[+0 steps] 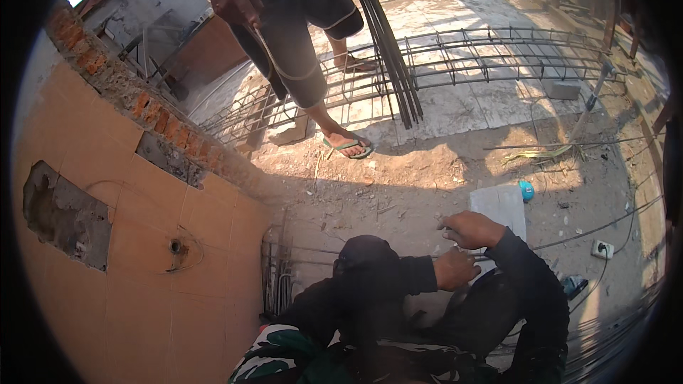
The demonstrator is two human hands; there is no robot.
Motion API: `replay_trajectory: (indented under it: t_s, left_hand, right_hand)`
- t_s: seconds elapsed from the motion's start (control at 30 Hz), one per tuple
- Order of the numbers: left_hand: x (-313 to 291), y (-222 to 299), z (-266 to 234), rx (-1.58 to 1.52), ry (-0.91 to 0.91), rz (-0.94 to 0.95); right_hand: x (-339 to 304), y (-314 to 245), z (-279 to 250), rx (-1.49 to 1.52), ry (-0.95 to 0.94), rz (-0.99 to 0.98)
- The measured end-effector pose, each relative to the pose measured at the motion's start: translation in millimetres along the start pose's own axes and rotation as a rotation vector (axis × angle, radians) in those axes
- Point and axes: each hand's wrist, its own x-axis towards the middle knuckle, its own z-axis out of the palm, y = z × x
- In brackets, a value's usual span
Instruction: The person measures a metal rod using a tape measure and cuts it with an angle grinder.
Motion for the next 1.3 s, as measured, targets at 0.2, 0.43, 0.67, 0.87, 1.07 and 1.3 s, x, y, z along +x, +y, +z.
replay_trajectory:
  t_s: [0.2, 0.43, 0.67, 0.87, 1.07, 1.3]
  left_hand:
    - [-89, -8, -100, -0.356, -0.115, 0.148]
    - [-103, -129, -68, -0.719, -0.162, -0.233]
    - [-144, -177, 140, -0.399, -0.161, -0.331]
    - [-144, -148, 184, -0.457, -0.090, -0.470]
    - [-157, -153, 207, -0.506, 0.026, -0.435]
    - [-147, -142, 209, -0.534, -0.079, -0.348]
  right_hand:
    - [-36, 27, -35, -0.033, 0.546, 0.070]
    - [-166, 113, 15, 0.423, 1.086, 0.744]
    - [-76, 91, 122, -0.107, 0.470, 0.209]
    - [-32, 84, 211, -0.133, 0.304, 0.107]
    - [-22, 94, 231, -0.137, 0.437, 0.167]
    - [-23, 93, 219, -0.088, 0.418, 0.113]
